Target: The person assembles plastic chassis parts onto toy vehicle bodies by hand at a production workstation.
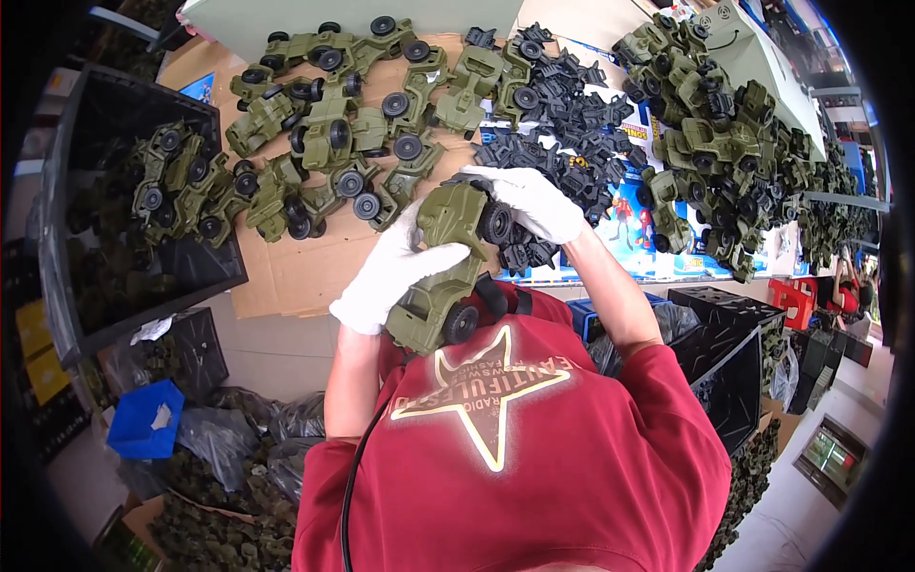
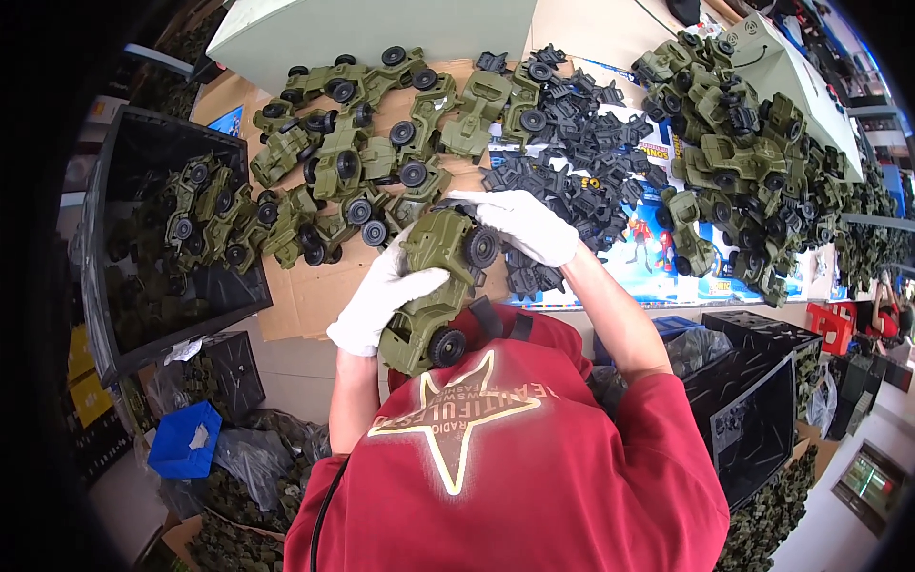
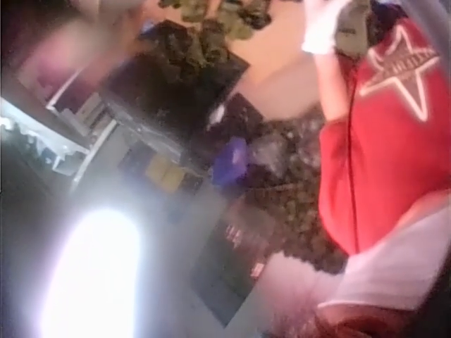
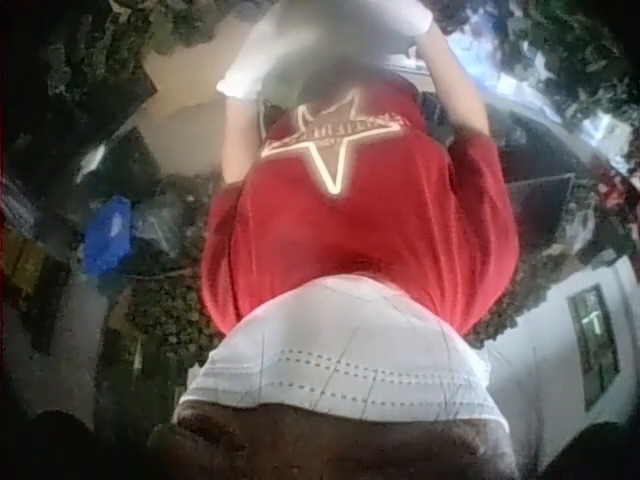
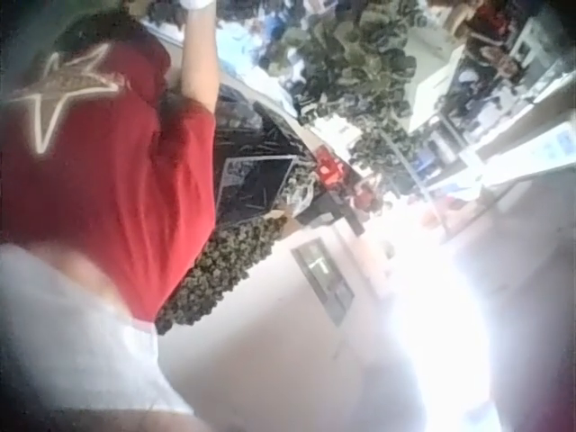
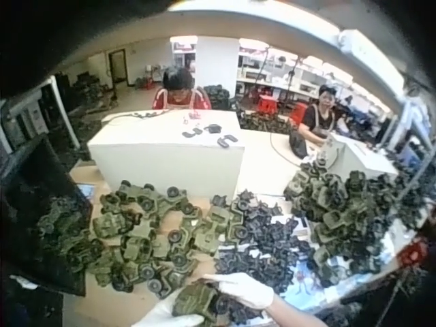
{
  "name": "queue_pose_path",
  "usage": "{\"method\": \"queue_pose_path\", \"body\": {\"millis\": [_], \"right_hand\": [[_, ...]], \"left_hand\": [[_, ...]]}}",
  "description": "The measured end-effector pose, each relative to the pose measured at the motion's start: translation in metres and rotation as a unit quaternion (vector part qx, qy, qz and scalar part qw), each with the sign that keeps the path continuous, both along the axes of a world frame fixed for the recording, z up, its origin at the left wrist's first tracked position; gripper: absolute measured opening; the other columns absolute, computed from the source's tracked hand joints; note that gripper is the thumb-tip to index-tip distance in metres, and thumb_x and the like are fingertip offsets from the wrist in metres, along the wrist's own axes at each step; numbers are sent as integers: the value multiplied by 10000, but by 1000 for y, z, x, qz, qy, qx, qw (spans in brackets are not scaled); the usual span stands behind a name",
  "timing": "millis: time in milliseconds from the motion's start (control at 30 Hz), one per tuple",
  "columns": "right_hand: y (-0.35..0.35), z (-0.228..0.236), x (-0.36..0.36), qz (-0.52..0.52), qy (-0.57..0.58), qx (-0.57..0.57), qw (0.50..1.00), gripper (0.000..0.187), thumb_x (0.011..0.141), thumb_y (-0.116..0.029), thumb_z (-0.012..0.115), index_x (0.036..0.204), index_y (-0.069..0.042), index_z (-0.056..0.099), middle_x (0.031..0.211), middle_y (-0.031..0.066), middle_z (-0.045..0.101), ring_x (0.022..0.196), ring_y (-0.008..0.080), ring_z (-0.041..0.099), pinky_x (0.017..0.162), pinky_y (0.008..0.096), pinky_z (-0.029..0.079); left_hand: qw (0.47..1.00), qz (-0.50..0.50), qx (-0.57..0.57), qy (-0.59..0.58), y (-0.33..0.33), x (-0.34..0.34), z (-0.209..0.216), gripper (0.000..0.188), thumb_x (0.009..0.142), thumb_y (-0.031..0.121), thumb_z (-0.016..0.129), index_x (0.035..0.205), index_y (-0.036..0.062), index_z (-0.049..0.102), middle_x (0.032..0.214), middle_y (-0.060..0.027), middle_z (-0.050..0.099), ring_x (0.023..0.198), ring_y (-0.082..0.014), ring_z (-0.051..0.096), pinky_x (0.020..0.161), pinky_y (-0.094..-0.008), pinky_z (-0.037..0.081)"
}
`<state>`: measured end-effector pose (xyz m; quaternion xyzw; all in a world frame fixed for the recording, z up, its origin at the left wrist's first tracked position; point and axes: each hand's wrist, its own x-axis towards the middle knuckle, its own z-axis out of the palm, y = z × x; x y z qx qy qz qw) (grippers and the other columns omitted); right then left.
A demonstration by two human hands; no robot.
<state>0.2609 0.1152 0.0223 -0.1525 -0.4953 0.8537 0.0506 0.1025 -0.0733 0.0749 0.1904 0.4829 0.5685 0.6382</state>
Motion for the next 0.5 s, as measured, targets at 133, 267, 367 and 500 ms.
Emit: {"method": "queue_pose_path", "body": {"millis": [133,267,367,500], "right_hand": [[2,0,-1,8,-10,24,1000,666,901,-377,695,1379,47,505,1372,123,567,1273,183,505,1107,337,347],[0,7,-6,8,12,9,1000,666,900,-387,695,1375,44,512,1371,123,568,1273,185,506,1106,338,348],[-2,9,-7,2,25,-4,1000,666,901,-396,692,1368,47,518,1371,123,569,1273,190,507,1111,339,343],[3,3,-4,14,14,67,998,578,942,-330,626,1377,33,515,1362,119,577,1256,183,521,1094,332,362]], "left_hand": [[1000,6,8,8,-2,-1,1,754,813,125,786,1430,-30,381,1266,-104,584,1101,-161,591,931,-298,502],[1000,6,3,-14,-1,-2,5,738,818,116,780,1427,-26,388,1264,-102,587,1085,-160,602,917,-300,511],[1000,1,1,-16,0,-3,6,728,820,110,776,1424,-25,393,1260,-100,591,1072,-156,610,907,-299,517],[999,3,8,-31,-1,-4,4,727,818,105,778,1424,-21,398,1252,-102,594,1055,-150,615,892,-292,521]]}}
